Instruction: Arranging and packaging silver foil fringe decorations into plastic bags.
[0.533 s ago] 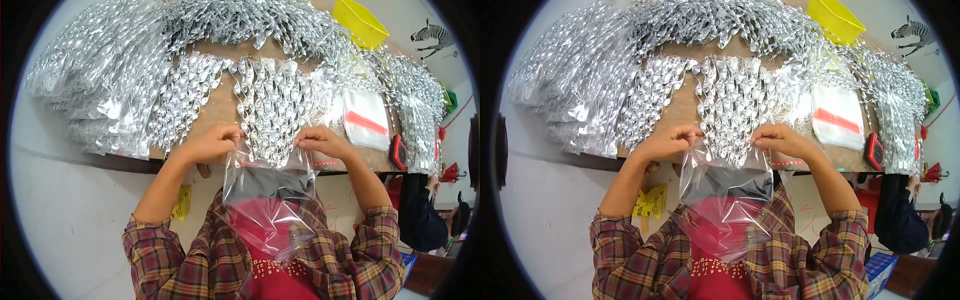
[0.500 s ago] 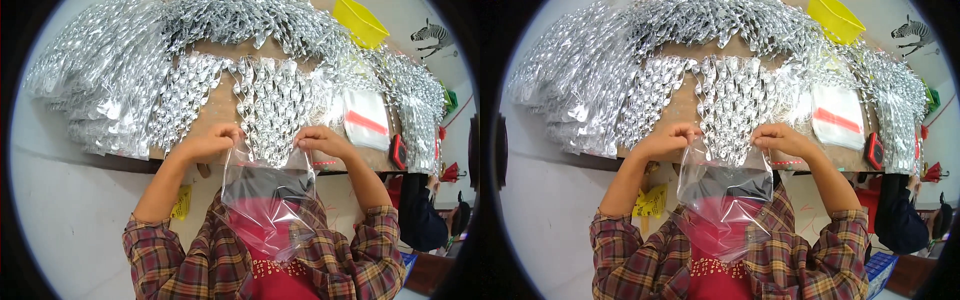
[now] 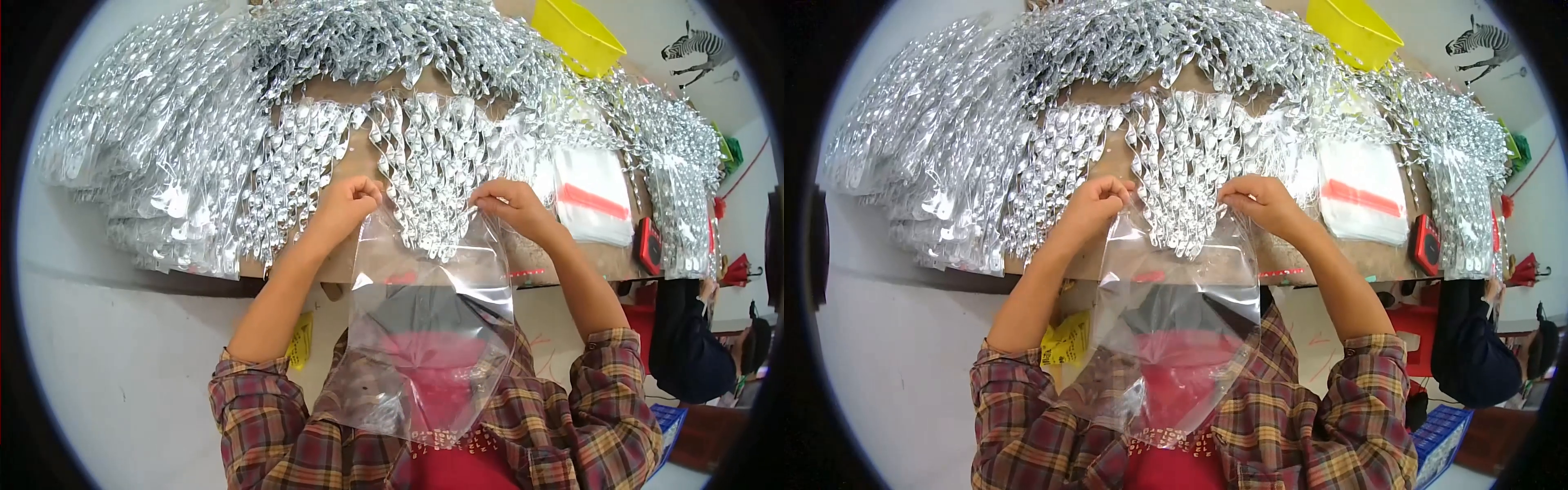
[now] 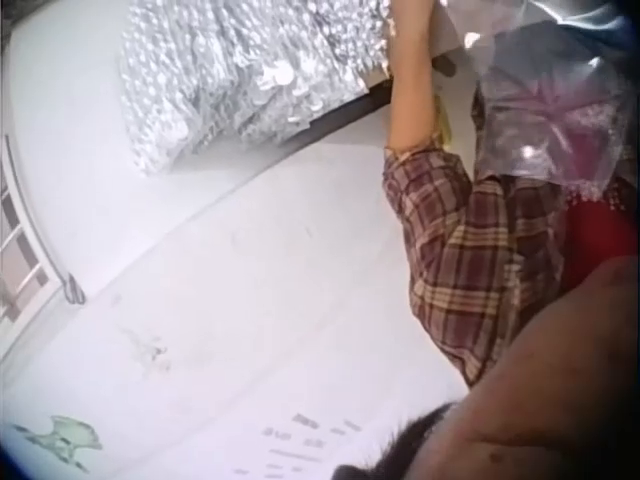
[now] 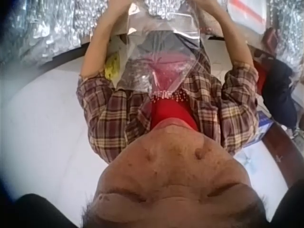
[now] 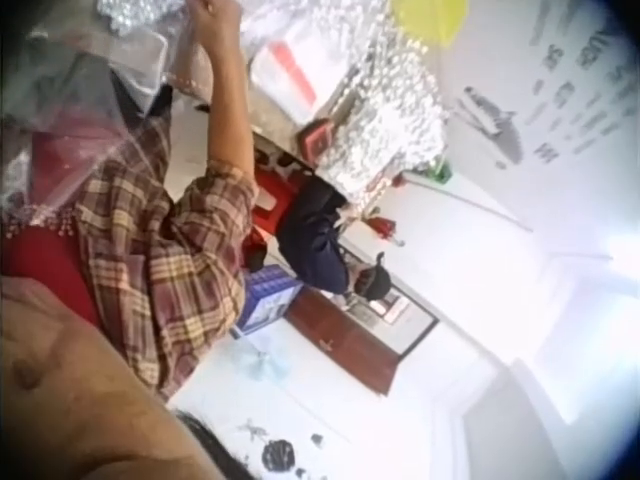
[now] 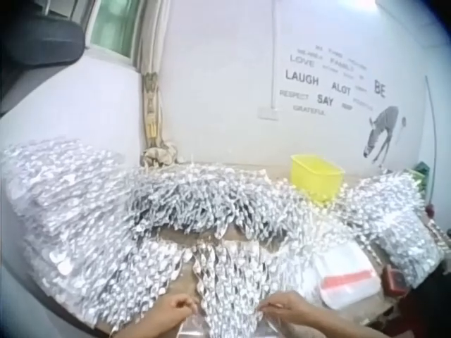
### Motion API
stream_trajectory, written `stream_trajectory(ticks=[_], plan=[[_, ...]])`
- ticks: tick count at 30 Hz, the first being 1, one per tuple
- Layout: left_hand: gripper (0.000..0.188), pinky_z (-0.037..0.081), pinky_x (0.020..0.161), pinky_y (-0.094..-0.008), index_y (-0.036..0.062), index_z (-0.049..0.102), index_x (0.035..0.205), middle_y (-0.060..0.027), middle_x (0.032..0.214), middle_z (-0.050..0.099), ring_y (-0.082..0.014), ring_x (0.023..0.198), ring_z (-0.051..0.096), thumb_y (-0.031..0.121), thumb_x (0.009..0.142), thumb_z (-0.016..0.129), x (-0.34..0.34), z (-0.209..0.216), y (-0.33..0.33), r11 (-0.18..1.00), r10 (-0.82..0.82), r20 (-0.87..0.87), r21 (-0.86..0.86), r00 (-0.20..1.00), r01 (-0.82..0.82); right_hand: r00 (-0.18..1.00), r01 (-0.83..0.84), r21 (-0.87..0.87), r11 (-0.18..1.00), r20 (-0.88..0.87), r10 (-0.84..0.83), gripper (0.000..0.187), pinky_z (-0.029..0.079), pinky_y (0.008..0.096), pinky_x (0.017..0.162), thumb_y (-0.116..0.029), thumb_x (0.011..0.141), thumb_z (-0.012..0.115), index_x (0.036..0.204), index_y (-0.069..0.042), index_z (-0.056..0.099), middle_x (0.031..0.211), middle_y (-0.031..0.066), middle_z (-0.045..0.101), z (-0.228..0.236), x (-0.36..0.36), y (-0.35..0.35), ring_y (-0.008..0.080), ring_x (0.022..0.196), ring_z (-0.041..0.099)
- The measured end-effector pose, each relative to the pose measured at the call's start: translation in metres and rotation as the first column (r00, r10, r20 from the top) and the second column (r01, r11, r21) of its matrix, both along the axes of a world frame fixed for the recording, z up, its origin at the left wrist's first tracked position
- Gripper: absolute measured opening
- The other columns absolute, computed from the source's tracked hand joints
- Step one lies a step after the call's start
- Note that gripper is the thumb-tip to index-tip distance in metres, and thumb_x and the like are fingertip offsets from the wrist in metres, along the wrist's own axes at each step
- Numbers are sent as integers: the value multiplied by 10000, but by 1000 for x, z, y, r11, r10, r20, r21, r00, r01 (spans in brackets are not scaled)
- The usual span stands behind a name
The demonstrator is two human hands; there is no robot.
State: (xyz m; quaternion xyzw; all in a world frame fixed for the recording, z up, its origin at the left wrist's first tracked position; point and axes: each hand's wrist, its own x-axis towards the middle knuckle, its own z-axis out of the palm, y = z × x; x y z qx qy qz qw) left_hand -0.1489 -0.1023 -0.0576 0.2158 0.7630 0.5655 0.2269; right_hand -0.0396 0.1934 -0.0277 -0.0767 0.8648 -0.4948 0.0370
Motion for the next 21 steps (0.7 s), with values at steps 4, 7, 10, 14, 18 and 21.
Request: stream_trajectory(ticks=[4,7,10,14,18,21], plan=[[101,461,804,-262,-4,615,782,-163,1150,632,-177,982,616,49,772,529,3,0,8,987,74,-152,-131,986,-94,997,-27,183,983,-69,40,132,469,290,759,-81,850,623,965,-34,668,870,72,649,2,-18,6,164,837,603],[107,475,783,-265,-9,620,795,-157,1145,637,-165,940,624,44,770,530,6,3,7,983,93,-153,-142,984,-115,993,-101,321,942,90,76,209,467,304,761,-180,826,669,994,-57,675,883,68,661,23,-28,9,158,840,596],[105,478,755,-251,-14,618,801,-154,1150,633,-124,869,611,29,764,529,6,11,6,978,70,-146,-185,987,-97,999,45,225,973,-33,-39,232,465,307,787,-205,833,661,1013,-61,677,912,61,667,27,-64,26,153,852,596],[116,478,715,-242,-13,618,820,-157,1178,610,-107,822,599,15,742,537,2,-1,5,995,46,-101,-87,994,-55,954,171,281,944,-287,-87,296,468,305,825,-259,861,627,1068,-50,661,1043,88,649,13,-146,28,177,945,603],[121,481,742,-251,-13,618,818,-172,1193,600,-120,868,606,5,723,545,2,5,3,991,24,-55,-133,998,-32,958,189,426,885,-279,-70,411,482,383,823,-398,864,579,1074,-52,649,994,152,657,1,-206,16,293,924,620],[103,482,754,-252,-18,616,796,-204,1201,593,-147,925,619,7,721,550,4,7,5,996,48,-81,-74,996,-54,993,95,600,794,-113,-34,459,480,411,825,-447,887,511,1061,-44,645,1008,181,652,-5,-226,20,352,934,617]])
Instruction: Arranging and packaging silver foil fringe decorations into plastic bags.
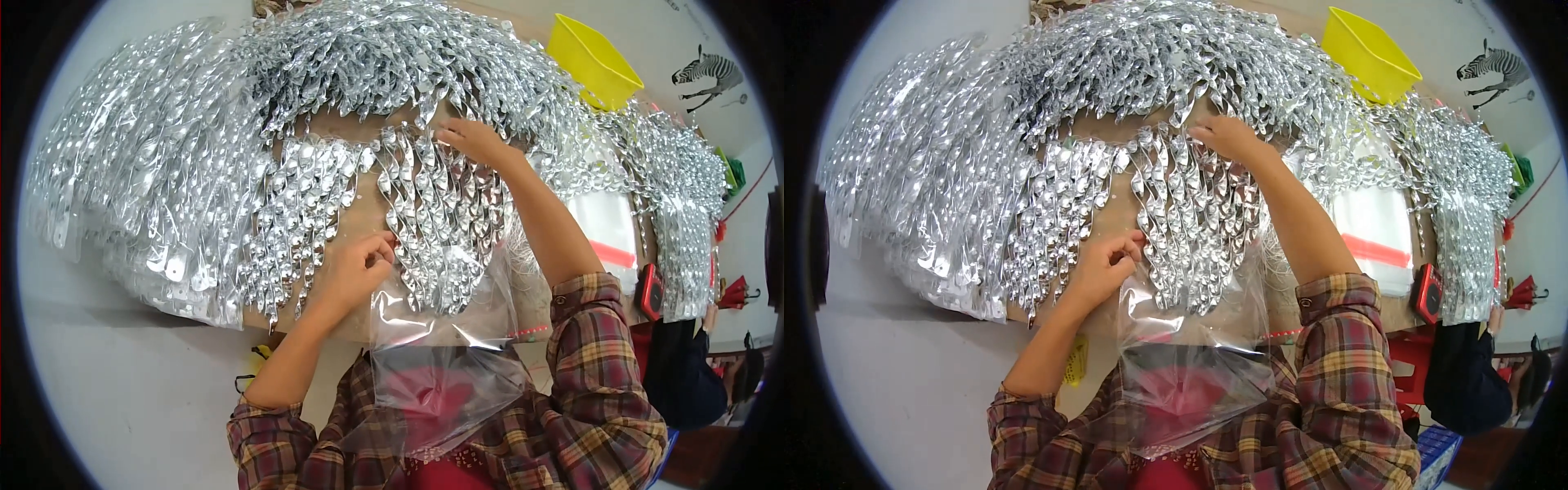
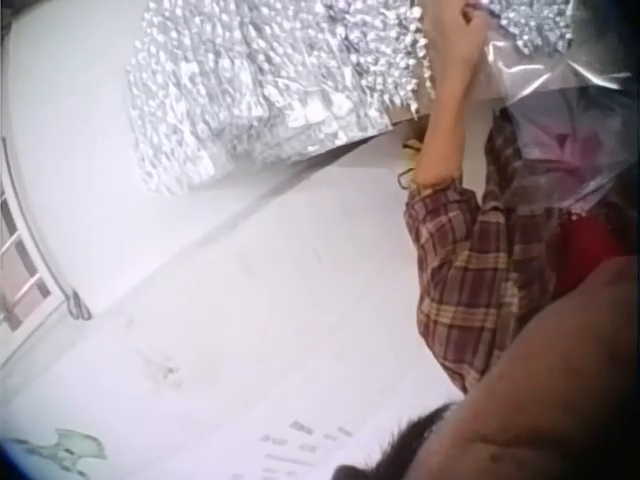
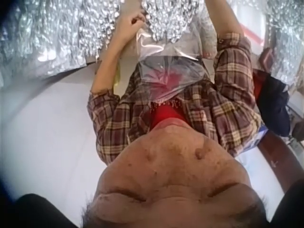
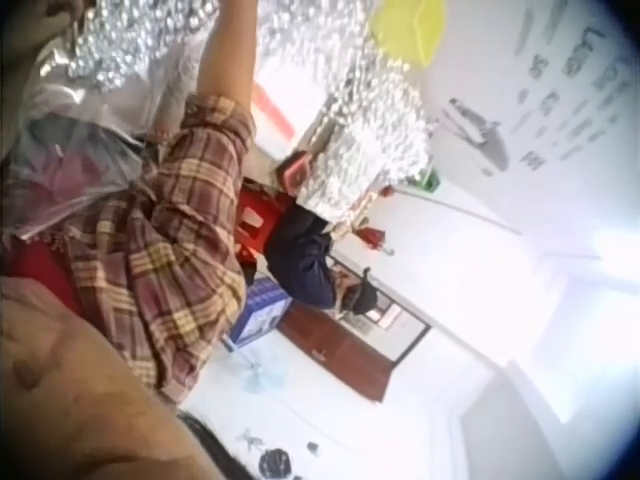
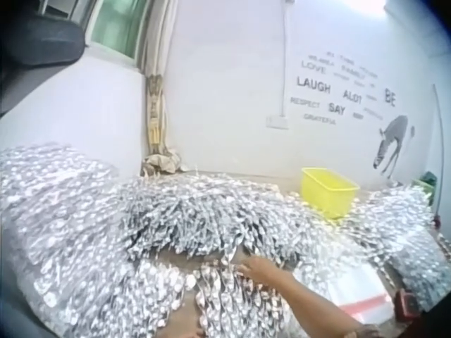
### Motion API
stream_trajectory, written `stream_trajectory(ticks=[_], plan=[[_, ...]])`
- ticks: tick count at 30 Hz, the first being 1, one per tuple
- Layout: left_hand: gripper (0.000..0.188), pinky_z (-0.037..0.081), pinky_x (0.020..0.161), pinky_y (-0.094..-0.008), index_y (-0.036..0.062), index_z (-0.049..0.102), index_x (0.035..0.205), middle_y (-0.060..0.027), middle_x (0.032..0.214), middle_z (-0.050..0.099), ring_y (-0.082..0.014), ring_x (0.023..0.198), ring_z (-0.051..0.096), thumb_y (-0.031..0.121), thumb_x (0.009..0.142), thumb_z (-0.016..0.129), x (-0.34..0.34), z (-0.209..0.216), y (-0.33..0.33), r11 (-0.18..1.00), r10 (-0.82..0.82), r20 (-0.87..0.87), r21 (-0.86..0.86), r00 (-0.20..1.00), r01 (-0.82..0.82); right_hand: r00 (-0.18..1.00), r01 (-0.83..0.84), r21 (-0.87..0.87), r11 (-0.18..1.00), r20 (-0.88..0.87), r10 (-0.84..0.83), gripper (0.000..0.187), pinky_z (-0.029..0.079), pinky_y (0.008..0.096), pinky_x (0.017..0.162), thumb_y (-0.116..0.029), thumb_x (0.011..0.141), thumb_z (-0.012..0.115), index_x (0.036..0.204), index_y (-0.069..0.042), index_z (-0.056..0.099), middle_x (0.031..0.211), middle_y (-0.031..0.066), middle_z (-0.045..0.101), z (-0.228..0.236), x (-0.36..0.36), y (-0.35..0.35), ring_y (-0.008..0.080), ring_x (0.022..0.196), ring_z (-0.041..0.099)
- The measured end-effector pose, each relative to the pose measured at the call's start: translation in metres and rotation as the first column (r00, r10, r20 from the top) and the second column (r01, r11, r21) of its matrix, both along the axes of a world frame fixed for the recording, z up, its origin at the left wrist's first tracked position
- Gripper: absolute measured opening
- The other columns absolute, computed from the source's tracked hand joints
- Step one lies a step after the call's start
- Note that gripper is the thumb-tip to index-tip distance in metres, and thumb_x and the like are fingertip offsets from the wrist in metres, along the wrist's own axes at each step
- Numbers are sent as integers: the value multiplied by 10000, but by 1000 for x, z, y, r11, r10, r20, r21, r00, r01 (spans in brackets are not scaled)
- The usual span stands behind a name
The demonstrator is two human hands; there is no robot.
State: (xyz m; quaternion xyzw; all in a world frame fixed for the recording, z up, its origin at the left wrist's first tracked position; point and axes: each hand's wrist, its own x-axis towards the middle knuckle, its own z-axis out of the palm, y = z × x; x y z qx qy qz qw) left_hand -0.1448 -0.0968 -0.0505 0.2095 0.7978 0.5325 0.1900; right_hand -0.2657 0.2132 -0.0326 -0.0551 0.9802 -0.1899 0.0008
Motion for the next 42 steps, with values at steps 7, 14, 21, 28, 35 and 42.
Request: stream_trajectory(ticks=[7,14,21,28,35,42], plan=[[92,462,736,-232,-1,620,793,-183,1203,592,-113,850,594,6,735,549,0,-1,-7,999,16,57,33,998,-18,941,-288,-52,956,173,292,334,466,376,784,-317,936,478,1016,-34,636,946,179,650,9,33,-30,277,888,618],[95,444,752,-224,8,608,798,-161,1234,569,-95,881,568,14,753,525,7,11,-10,999,-6,123,40,992,1,960,-204,-72,976,-208,186,249,473,367,744,-279,902,543,1034,-92,642,935,130,646,-12,14,-31,299,844,615],[66,426,686,-205,16,588,776,-153,1243,559,-62,787,548,23,757,526,8,4,-12,999,-13,117,53,993,7,908,-245,120,962,-320,271,274,460,392,798,-303,906,551,1105,-139,640,950,80,662,-12,-16,-77,261,855,612],[67,399,602,-194,0,606,780,-113,1142,612,-31,654,491,19,747,550,6,-2,-10,996,3,127,91,992,-14,924,-380,-92,920,-70,375,230,462,320,690,-320,871,593,969,-148,710,848,68,674,-5,17,-79,201,788,616],[70,407,602,-188,9,626,781,-141,1161,615,-27,641,490,32,742,572,4,-2,-11,995,13,61,100,998,-19,966,-233,-345,909,23,257,285,470,286,682,-277,889,585,1047,-50,652,877,47,672,15,20,-79,132,798,604],[83,439,641,-201,12,630,795,-175,1178,609,-52,704,532,36,750,565,8,3,-6,1000,6,55,4,998,-6,978,-199,-374,906,-21,206,212,462,306,626,-202,850,627,989,-45,661,863,94,676,-16,-2,-94,166,723,608]])
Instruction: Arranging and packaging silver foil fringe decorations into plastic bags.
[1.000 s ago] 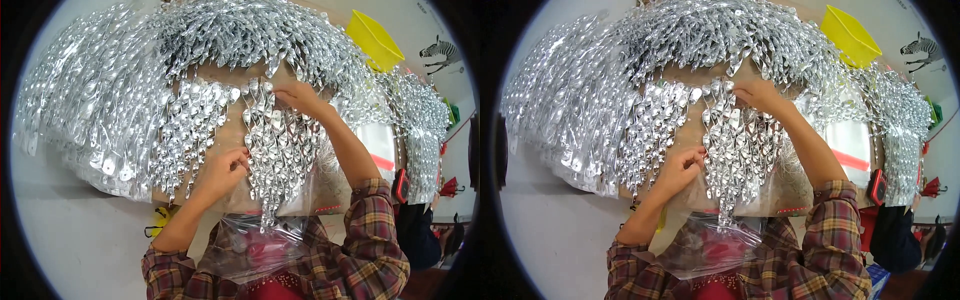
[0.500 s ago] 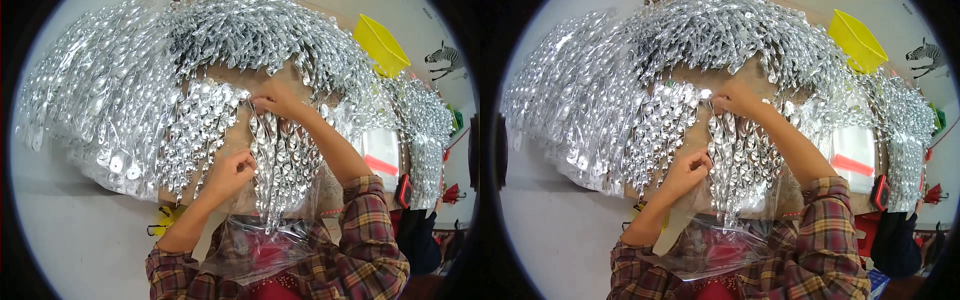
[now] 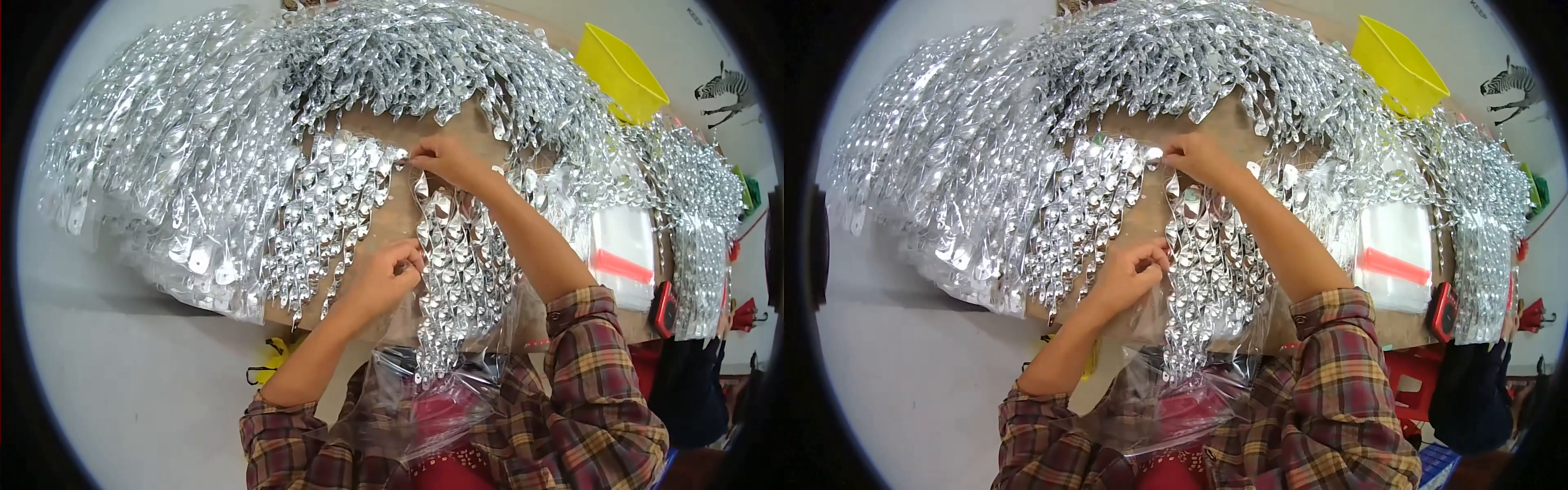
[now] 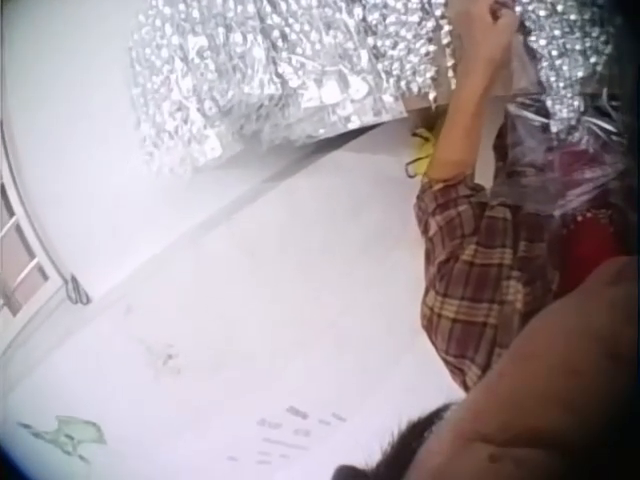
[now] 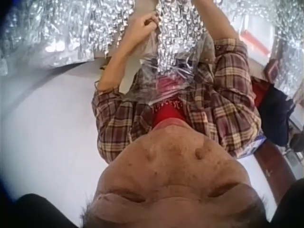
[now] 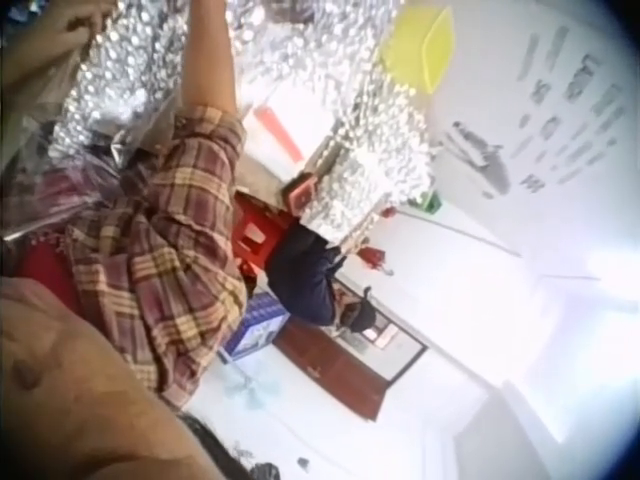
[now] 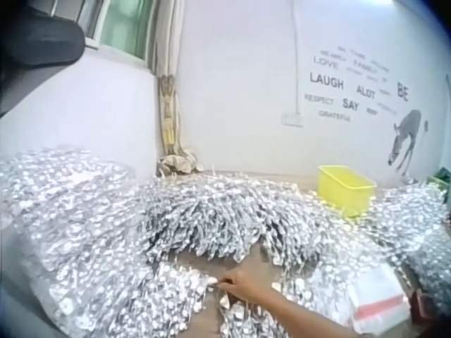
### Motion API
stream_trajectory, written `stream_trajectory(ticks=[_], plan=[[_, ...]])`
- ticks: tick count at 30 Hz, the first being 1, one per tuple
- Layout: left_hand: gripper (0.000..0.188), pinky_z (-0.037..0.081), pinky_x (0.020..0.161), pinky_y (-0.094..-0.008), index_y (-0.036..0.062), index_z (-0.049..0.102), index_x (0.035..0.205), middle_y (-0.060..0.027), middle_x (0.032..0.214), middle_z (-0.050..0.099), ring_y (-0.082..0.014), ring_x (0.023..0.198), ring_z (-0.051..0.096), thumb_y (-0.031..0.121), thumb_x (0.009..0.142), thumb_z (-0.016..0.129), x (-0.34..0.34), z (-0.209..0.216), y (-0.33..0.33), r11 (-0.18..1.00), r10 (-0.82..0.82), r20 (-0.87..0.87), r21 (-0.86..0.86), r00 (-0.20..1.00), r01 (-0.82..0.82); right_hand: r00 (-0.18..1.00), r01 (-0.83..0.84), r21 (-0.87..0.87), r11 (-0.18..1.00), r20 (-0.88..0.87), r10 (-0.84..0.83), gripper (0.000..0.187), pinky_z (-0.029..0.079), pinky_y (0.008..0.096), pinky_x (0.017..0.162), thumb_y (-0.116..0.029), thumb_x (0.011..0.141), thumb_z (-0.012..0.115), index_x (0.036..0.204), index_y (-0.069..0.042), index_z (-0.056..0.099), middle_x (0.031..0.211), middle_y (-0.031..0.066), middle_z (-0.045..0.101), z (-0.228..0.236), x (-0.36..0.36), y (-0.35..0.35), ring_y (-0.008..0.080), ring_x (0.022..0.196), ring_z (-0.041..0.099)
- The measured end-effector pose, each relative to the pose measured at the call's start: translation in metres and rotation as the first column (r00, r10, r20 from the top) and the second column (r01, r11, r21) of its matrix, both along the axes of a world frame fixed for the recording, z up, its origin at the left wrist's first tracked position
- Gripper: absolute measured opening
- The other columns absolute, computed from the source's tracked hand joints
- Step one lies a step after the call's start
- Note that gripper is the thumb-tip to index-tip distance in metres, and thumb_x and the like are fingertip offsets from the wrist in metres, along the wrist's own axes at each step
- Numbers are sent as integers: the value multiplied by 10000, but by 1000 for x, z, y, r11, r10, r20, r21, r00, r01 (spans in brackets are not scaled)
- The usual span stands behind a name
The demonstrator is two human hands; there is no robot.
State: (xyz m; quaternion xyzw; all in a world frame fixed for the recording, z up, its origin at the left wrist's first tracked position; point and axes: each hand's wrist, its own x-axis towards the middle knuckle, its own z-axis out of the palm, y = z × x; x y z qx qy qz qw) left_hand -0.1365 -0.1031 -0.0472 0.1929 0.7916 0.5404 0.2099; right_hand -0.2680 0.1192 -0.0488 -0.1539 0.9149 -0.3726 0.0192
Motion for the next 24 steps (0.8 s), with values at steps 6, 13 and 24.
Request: stream_trajectory(ticks=[6,13,24], plan=[[96,470,844,-274,-22,621,804,-186,1235,569,-193,967,629,24,762,547,-4,-11,-3,988,43,77,147,996,-54,987,-119,190,975,-84,137,186,467,338,611,-223,840,643,932,-64,676,771,109,655,11,42,-1,207,658,604],[116,467,875,-295,-24,631,816,-241,1207,573,-221,1033,610,-1,737,549,-10,-13,-7,963,28,43,268,999,-38,902,379,-123,917,-174,-396,237,486,317,658,-270,901,581,981,-70,680,843,53,684,35,66,77,139,718,602],[111,444,894,-278,-3,601,855,-162,1138,608,-185,1011,606,2,761,543,-5,-15,-11,947,24,117,317,993,-60,913,339,100,936,204,-353,403,453,351,731,-391,947,461,987,-22,618,820,101,620,24,102,94,222,760,575]])
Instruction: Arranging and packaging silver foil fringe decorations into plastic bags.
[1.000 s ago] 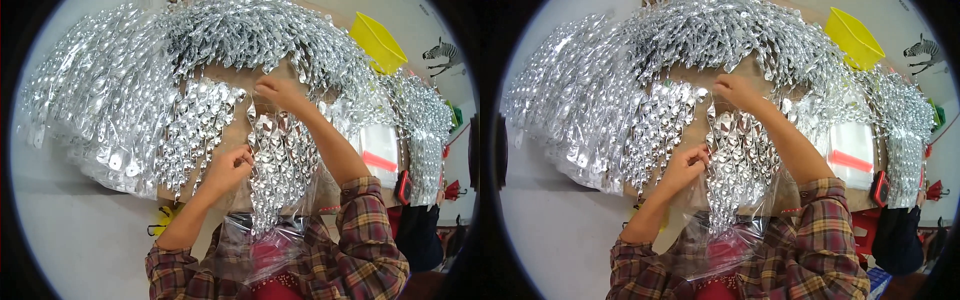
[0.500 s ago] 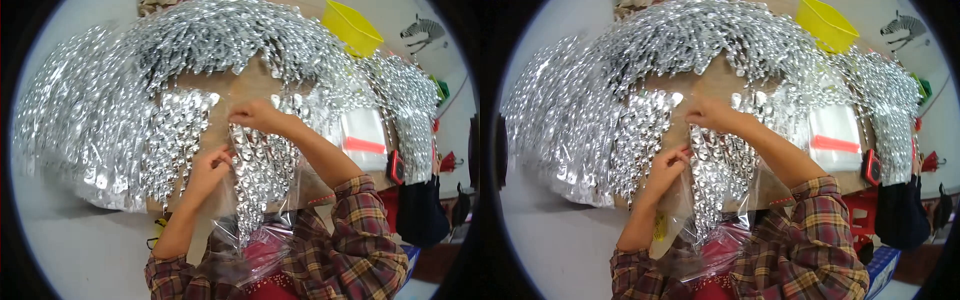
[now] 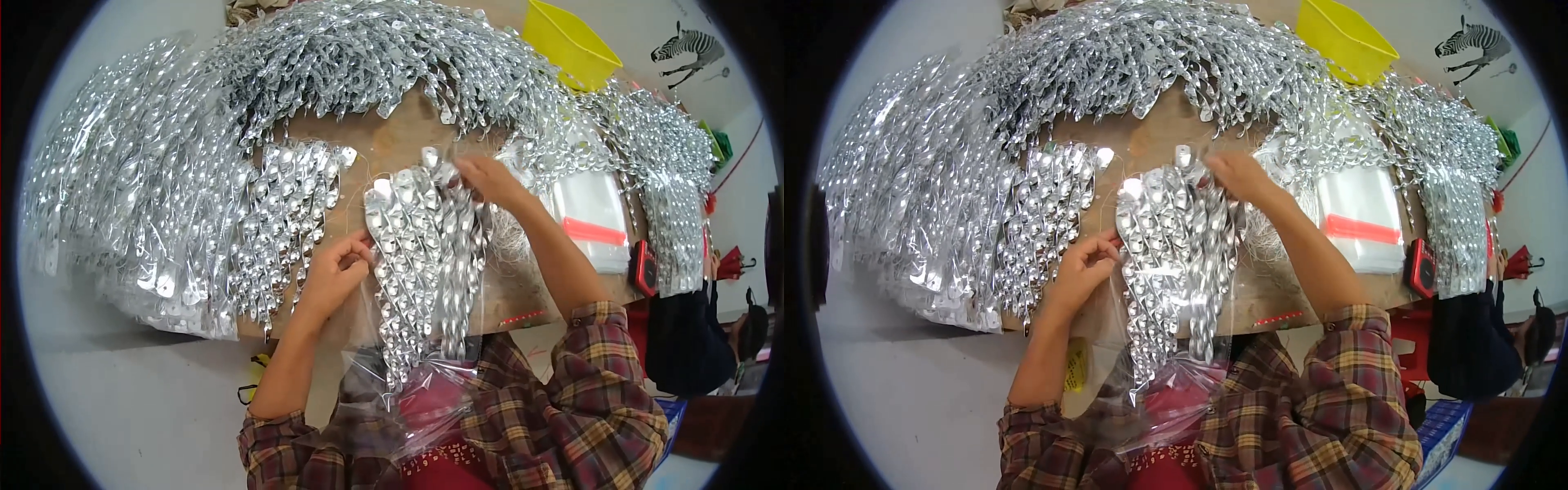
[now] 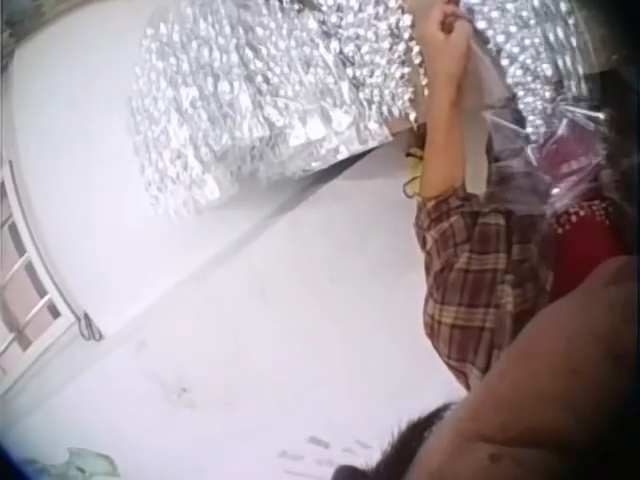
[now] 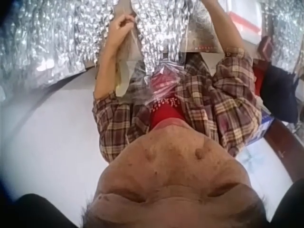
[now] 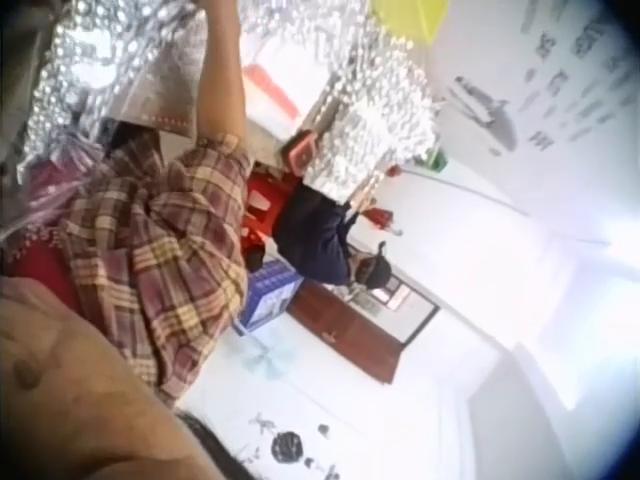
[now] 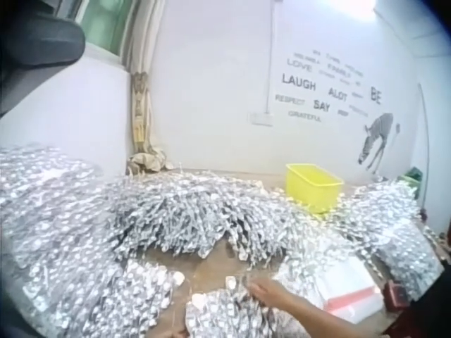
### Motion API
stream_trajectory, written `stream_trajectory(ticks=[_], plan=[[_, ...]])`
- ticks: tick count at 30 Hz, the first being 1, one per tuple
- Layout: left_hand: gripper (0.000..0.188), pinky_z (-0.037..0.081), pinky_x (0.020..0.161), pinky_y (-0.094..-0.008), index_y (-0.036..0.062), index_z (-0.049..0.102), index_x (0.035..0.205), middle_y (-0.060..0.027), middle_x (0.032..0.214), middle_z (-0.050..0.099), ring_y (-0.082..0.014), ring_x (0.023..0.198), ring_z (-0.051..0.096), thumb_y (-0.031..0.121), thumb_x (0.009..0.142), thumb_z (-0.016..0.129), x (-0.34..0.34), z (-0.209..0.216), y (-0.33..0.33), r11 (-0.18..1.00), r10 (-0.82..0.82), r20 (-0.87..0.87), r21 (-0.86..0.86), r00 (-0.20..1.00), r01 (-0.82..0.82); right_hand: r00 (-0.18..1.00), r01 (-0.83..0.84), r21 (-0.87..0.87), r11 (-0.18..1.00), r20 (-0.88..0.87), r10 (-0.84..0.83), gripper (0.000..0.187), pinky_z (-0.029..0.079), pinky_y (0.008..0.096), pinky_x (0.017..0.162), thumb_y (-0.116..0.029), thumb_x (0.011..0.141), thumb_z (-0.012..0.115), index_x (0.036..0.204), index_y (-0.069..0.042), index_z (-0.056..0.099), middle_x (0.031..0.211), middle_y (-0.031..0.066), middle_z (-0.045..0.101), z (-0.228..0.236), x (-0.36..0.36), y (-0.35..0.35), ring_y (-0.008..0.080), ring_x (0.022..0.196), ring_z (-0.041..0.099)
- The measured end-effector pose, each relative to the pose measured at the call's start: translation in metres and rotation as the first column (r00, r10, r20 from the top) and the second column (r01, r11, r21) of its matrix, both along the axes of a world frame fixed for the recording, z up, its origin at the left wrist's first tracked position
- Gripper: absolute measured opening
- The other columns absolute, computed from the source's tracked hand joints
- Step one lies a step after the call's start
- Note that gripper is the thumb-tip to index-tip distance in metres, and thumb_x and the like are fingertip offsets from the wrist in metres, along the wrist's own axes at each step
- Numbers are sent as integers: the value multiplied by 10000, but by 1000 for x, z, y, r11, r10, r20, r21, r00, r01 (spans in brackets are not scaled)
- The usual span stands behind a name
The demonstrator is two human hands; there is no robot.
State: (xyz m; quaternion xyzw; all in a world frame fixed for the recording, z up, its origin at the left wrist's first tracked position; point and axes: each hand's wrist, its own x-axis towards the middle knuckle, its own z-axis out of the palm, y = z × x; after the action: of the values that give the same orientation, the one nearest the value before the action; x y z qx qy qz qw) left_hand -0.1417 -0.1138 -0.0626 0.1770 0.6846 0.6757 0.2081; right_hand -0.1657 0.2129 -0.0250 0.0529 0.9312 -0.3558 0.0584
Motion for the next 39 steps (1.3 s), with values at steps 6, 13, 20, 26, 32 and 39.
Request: stream_trajectory(ticks=[6,13,20,26,32,39], plan=[[79,419,713,-220,5,585,817,-6,811,567,-69,759,524,10,767,524,2,11,0,998,-43,41,-47,998,45,986,-139,115,984,-77,149,380,468,322,813,-366,945,474,1076,-53,645,961,117,677,11,-1,-3,227,902,628],[65,423,705,-212,6,576,787,2,769,565,-73,729,530,8,760,516,0,8,5,999,-36,92,28,995,34,870,-158,64,985,-463,170,402,477,332,735,-395,952,453,1030,-56,655,860,126,665,-6,-55,-30,232,830,634],[94,426,684,-213,8,592,774,-8,746,575,-74,730,539,13,740,505,4,12,4,1000,3,156,8,988,-5,956,-289,-257,922,-131,263,455,443,328,943,-373,969,445,1117,16,628,1099,100,656,6,-3,4,222,1017,604],[94,426,691,-221,3,597,767,-2,764,582,-80,731,535,10,741,507,4,16,4,998,43,88,-55,995,-39,995,79,-38,996,-58,-82,428,446,325,913,-339,966,446,1115,19,627,1085,120,660,-3,18,56,233,1010,608],[77,424,696,-219,10,591,771,-3,797,591,-73,735,528,6,749,517,6,13,5,999,43,93,-21,995,-42,962,135,171,976,-257,-88,402,458,366,808,-352,946,458,1072,-13,635,980,174,656,-7,50,45,304,909,615],[64,409,668,-200,11,591,788,-8,842,602,-58,716,507,-11,770,533,9,6,9,995,99,92,9,991,-100,982,186,386,903,-102,-158,384,451,412,666,-366,937,462,889,-23,627,751,186,618,0,54,54,351,719,597]])
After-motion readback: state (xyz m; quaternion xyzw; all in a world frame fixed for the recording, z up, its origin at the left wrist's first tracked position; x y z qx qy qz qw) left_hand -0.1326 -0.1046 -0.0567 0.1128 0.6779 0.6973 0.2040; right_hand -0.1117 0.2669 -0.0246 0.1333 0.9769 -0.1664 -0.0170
